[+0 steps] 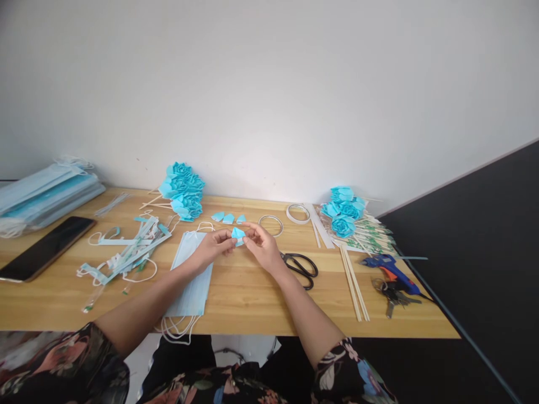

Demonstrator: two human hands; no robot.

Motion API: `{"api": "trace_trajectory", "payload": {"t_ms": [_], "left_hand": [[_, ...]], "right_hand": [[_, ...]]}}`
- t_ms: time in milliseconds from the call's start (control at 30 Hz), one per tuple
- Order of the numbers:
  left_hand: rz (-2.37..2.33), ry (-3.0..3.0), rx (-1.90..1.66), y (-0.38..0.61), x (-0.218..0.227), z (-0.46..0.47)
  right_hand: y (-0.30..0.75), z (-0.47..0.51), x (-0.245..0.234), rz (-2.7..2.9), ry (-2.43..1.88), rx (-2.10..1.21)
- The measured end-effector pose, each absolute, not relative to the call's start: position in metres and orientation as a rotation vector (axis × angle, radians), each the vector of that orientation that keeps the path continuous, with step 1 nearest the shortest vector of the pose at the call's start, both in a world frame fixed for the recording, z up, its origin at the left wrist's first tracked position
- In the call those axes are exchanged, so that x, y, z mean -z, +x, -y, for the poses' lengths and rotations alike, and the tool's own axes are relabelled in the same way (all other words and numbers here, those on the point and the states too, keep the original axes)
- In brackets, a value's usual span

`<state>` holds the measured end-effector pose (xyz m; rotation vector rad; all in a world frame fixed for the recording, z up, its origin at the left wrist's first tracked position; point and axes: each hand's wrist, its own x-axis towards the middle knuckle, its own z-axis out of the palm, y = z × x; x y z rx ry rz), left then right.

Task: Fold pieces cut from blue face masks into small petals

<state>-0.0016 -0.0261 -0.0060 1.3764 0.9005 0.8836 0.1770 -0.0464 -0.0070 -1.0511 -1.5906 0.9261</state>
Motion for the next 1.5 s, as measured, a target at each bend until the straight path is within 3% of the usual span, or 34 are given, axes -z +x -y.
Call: {"api": "trace_trajectory", "payload": {"t_ms": [633, 767, 900, 1100, 1300, 1500], "left_hand": [[-0.979, 1.417, -0.934, 0.002, 0.003, 0.031], [-0.974, 1.373, -0.949, -0.001, 0.000, 0.031], [-0.891, 1.332, -0.945, -0.001, -0.003, 0.032], [-0.870, 1.316, -0.957, -0.001, -0.007, 0.036], [-0.875, 1.341, -0.971, -0.002, -0.003, 0.034], [-0.871, 1.325, -0.989, -0.001, -0.002, 0.033]], "right_hand": [[0.183, 0.042, 0.002, 1.583, -1.137, -0.872], [0.215, 0.039, -0.018, 1.341, -1.215, -0.671], [0.246, 0.053, -0.029, 1.560, -1.376, -0.547], [0.247, 0.079, -0.005, 2.036, -1.610, -0.227], [0.230, 0.078, 0.014, 2.067, -1.608, 0.106], [0.234, 0.075, 0.023, 2.018, -1.549, 0.045]]}}
